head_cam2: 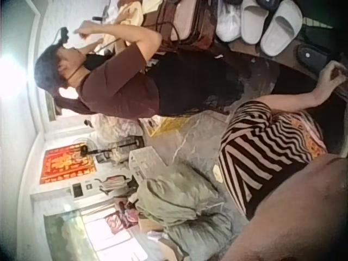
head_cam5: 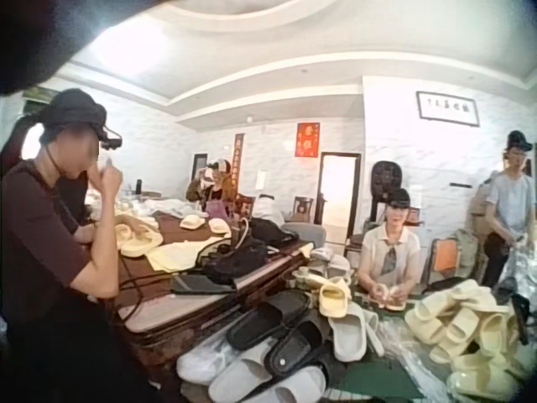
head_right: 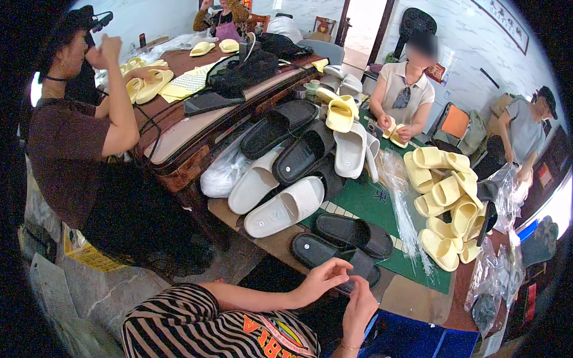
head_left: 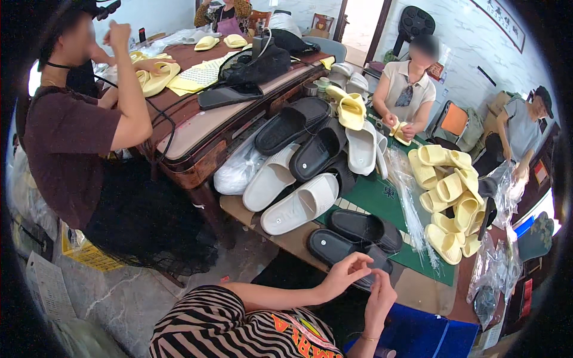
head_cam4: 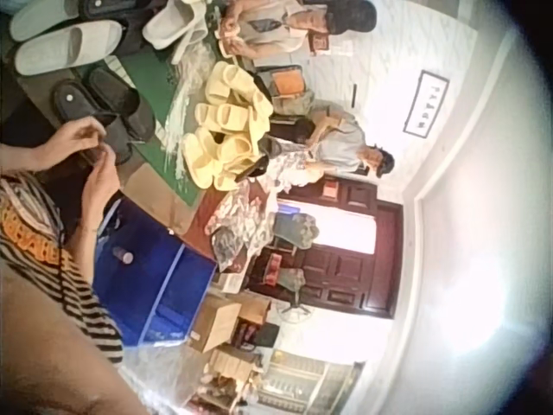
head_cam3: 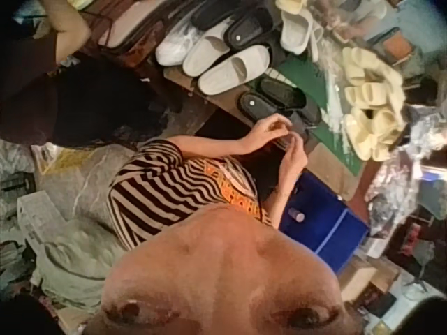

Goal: The person pairs slippers by threading plastic tag fasteners through each pair by hand, securing them together, and placing the fastened slippers on the table.

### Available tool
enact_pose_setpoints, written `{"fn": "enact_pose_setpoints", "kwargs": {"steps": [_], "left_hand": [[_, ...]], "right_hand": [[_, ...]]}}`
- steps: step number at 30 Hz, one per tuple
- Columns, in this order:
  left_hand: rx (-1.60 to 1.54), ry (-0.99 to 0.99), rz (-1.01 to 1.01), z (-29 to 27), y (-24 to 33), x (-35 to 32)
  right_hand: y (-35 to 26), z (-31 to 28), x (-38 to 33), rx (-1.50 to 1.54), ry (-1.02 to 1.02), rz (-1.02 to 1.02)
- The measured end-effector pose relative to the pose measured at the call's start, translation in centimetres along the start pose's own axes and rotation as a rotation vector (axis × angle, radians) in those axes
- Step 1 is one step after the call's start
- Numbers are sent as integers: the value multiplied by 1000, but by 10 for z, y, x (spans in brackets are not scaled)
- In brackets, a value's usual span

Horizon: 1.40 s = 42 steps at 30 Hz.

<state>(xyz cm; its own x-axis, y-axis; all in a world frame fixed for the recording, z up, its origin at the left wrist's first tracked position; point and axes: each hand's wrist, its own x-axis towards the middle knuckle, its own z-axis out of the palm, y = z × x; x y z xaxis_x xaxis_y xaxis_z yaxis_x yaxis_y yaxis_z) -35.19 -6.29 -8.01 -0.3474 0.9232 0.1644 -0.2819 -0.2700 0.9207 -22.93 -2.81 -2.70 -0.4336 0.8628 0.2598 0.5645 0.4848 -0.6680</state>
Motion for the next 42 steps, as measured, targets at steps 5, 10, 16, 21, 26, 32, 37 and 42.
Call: {"fn": "enact_pose_setpoints", "kwargs": {"steps": [5,10,16,21,26,32,37,42], "left_hand": [[-113,-108,-86,-13,11,-2],[-132,8,-75,-30,19,6],[-142,-6,-179,-31,10,3],[-213,-34,-184,-24,9,3],[-5,-104,-59,-22,6,5],[31,-169,5,-2,2,-8],[-32,-569,-392,-4,-15,-33],[-6,-616,-610,-40,-6,-28]], "right_hand": [[7,5,-5,-193,-169,-210],[10,2,-5,-68,-289,-163],[8,6,-4,157,-262,-18],[14,8,-5,429,-265,187],[9,10,-11,653,-215,247],[16,16,-9,880,44,280],[39,3,-2,1217,320,299],[81,-24,-3,1279,457,305]]}}
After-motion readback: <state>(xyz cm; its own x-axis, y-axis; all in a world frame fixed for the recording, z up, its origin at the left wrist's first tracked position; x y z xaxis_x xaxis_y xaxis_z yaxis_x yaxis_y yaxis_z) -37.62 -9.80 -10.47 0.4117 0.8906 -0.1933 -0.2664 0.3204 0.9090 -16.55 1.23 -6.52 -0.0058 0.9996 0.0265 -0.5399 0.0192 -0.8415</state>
